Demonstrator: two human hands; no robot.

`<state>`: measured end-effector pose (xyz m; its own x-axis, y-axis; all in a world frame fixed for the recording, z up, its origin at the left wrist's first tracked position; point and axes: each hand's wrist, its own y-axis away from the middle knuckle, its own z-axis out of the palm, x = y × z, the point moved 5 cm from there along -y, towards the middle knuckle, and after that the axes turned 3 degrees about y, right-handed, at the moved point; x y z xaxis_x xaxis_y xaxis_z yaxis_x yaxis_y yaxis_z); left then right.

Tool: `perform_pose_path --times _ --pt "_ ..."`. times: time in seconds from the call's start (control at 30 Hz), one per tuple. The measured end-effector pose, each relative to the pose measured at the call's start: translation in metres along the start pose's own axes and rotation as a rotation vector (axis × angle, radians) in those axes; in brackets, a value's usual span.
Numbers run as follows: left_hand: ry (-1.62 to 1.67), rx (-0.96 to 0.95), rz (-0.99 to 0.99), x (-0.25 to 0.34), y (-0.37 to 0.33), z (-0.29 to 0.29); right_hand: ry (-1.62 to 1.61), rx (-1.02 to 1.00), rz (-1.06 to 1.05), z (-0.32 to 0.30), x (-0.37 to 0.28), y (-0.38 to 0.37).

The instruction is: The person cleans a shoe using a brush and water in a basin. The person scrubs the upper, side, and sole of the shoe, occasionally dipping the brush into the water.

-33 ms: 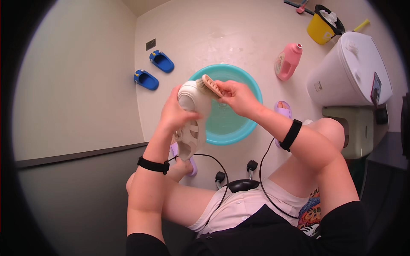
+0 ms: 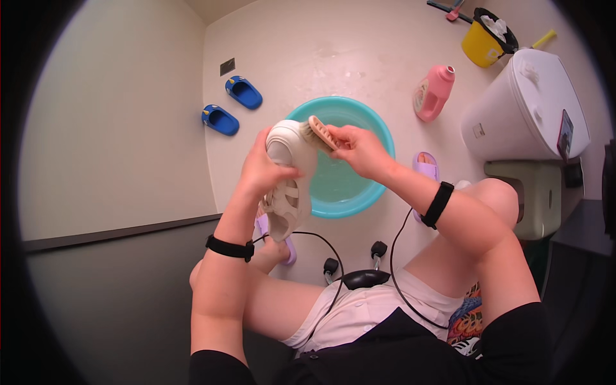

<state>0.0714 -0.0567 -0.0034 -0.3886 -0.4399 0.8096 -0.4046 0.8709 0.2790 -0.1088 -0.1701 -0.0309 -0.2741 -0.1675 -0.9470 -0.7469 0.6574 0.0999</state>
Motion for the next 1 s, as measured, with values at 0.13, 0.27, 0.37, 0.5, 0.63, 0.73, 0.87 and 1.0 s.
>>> perform_pose_path --times 0.13,0.27,0.37,0.5,0.63,0.73,0.87,1.0 --pt "0.229 0.004 -0.016 -0.008 -0.004 -0.006 0.133 -0.123 0.171 0.002 0.028 0.014" --pt "0.290 -0.011 -0.029 -0.005 -0.004 -0.009 0.193 -0.097 0.174 0.000 0.023 0.002" --pt "0.308 -0.043 -0.039 -0.004 -0.005 -0.002 0.015 0.069 -0.022 -0.004 -0.004 -0.012" --pt "0.320 -0.066 -0.044 -0.008 -0.006 0.002 -0.039 0.050 -0.017 -0.002 -0.016 -0.011" --pt "0.464 -0.060 -0.076 -0.008 -0.007 -0.001 0.067 -0.020 0.083 0.007 0.013 0.007" --pt "0.518 -0.041 -0.086 -0.007 -0.008 -0.010 0.251 -0.085 0.135 0.009 0.028 0.020" --pt "0.582 -0.052 -0.095 0.001 -0.008 -0.015 0.259 -0.062 0.138 0.005 0.026 0.011" --pt "0.489 -0.055 -0.102 -0.005 -0.007 -0.007 -0.006 0.072 -0.007 0.000 0.000 -0.011"
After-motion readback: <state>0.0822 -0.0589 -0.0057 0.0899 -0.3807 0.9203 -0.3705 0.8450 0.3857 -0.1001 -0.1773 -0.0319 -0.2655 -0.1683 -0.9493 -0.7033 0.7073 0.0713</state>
